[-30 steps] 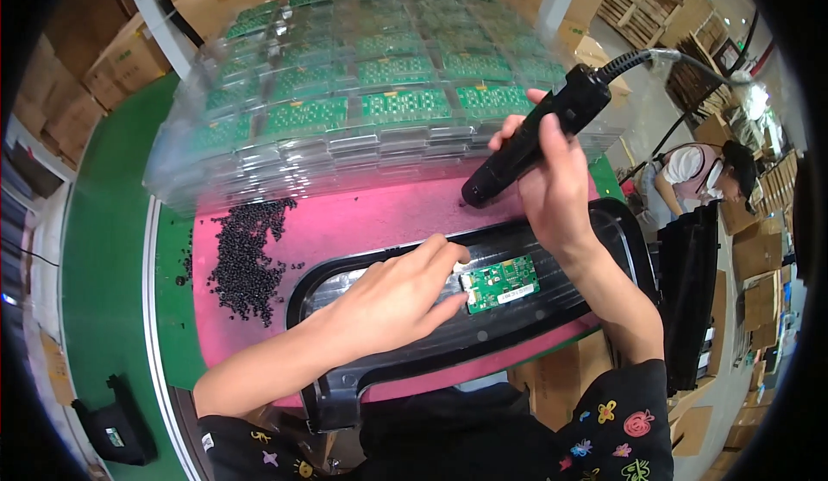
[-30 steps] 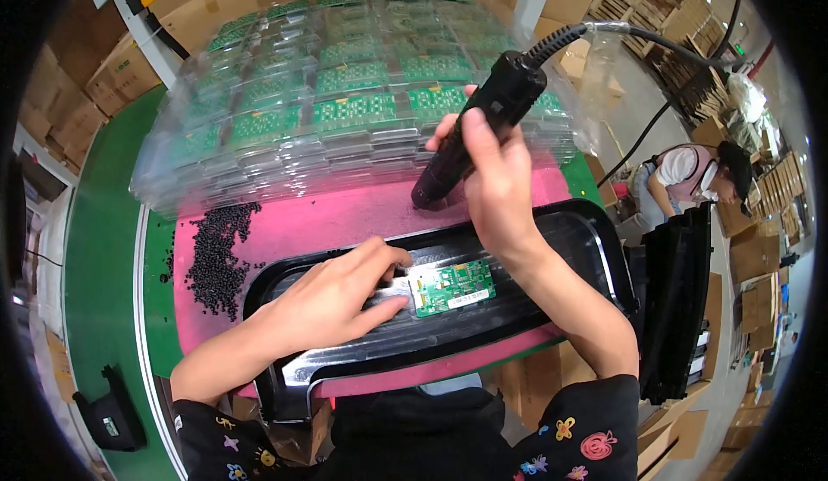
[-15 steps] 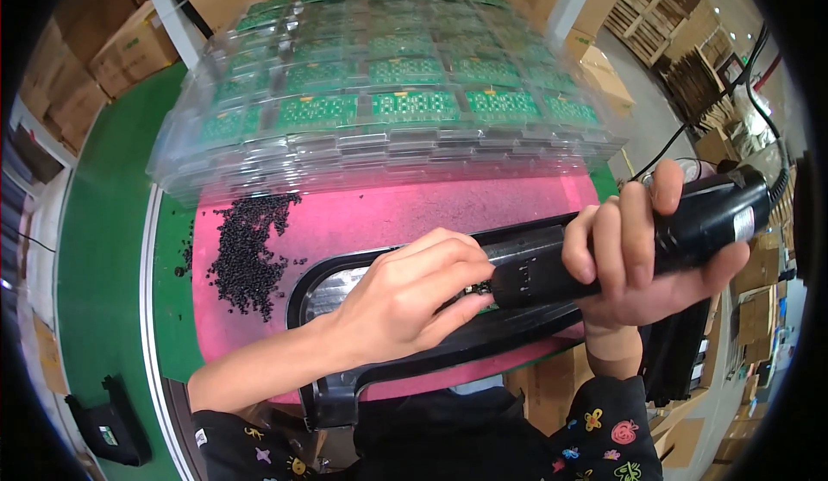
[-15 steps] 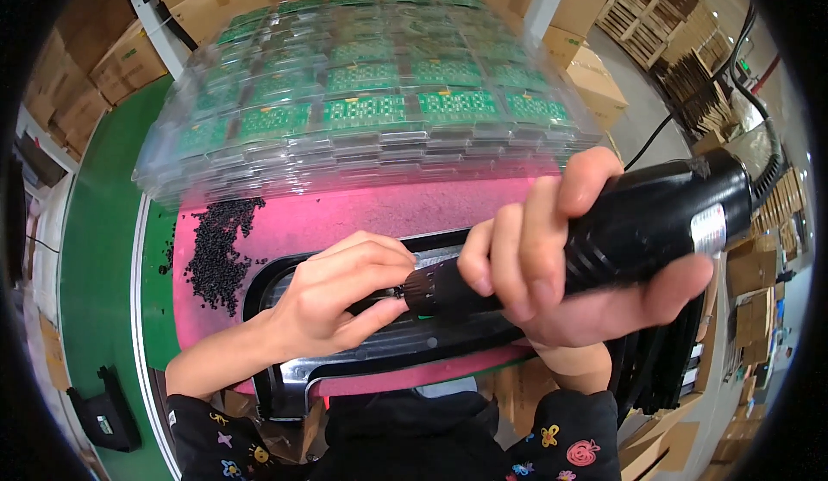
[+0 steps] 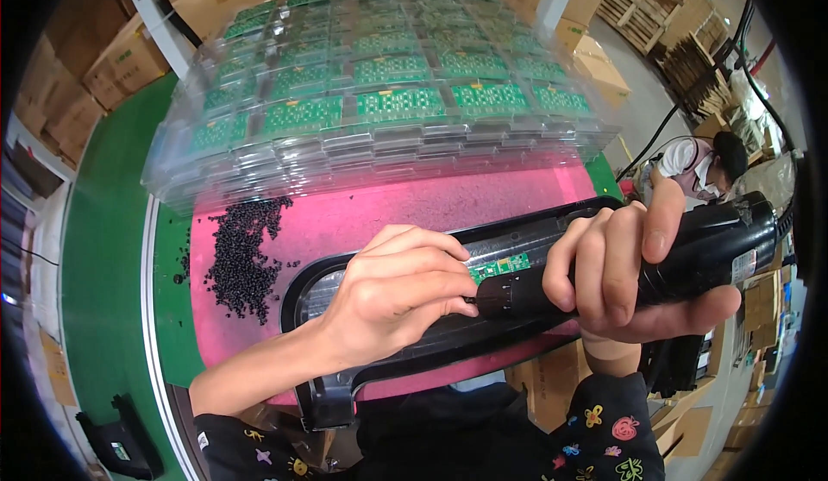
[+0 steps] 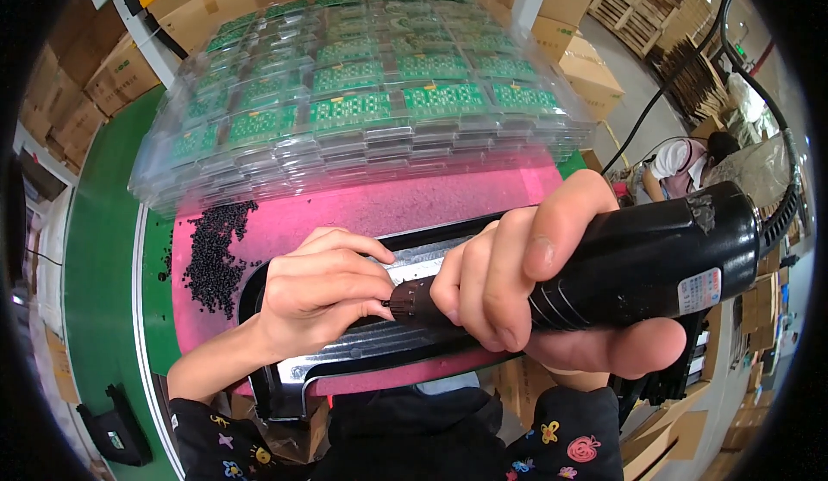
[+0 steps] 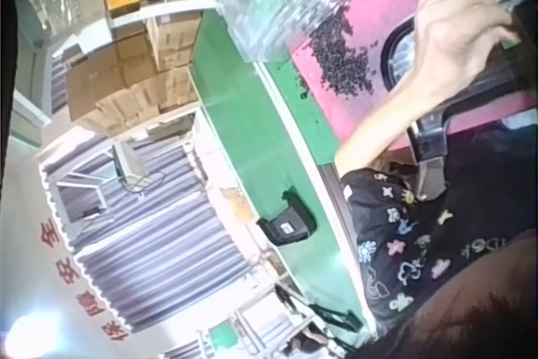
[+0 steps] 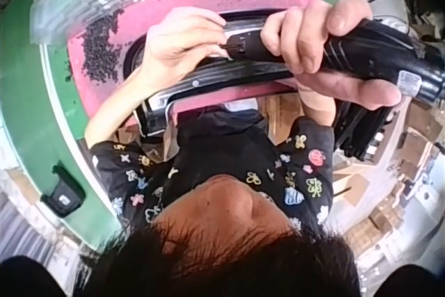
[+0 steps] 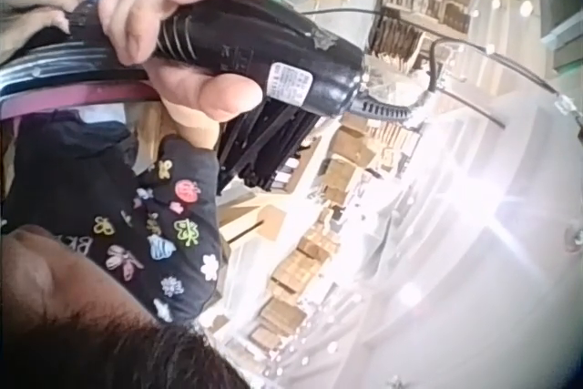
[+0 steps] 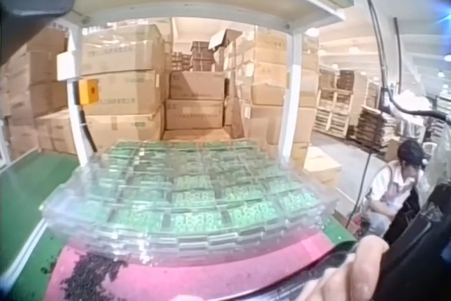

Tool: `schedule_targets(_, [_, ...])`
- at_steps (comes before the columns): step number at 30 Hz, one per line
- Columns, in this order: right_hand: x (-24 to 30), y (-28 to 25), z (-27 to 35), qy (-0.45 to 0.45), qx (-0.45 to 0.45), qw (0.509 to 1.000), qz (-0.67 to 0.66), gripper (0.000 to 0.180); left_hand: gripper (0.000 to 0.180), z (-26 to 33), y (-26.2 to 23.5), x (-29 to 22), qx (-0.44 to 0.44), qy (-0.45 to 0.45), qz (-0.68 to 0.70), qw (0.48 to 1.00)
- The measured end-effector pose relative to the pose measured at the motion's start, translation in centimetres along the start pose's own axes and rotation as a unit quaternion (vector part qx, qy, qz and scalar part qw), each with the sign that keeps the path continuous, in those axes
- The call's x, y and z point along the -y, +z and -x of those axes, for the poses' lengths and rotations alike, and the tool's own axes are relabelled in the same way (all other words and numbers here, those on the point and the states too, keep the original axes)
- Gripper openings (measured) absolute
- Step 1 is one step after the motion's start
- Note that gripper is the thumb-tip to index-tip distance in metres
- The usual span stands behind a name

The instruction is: Assembling printed circuit boards into plastic housings using an electric screwdriver and screws.

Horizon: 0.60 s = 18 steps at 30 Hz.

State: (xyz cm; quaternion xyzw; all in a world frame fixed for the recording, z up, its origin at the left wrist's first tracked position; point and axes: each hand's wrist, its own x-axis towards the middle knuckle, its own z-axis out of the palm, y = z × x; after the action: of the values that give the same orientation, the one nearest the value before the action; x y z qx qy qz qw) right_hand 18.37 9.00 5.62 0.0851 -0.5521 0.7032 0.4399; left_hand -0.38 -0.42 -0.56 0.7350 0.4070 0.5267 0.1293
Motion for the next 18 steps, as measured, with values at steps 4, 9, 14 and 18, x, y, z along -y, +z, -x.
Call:
schedule_targets(4, [0.3,0.4,-0.1,-0.011,-0.001,1.0,-0.015,0.055,0.012,0.2,-0.2,0.0,-0.02,-0.055,0.106,0.993])
schedule_targets(9, [0.4,0.4,0.2,-0.084,-0.02,0.996,0.023,0.052,0.011,0.2,-0.1,-0.2,-0.041,-0.161,0.116,0.979])
schedule_targets(14, [1.3,0.9,0.1,-0.176,-0.043,0.983,0.003,0.042,0.013,0.3,0.3,-0.2,0.02,-0.242,0.161,0.957])
schedule_targets(18, [0.9,1.5,0.1,-0.201,-0.043,0.979,-0.01,0.041,0.013,0.3,0.2,-0.3,0.03,-0.256,0.187,0.948])
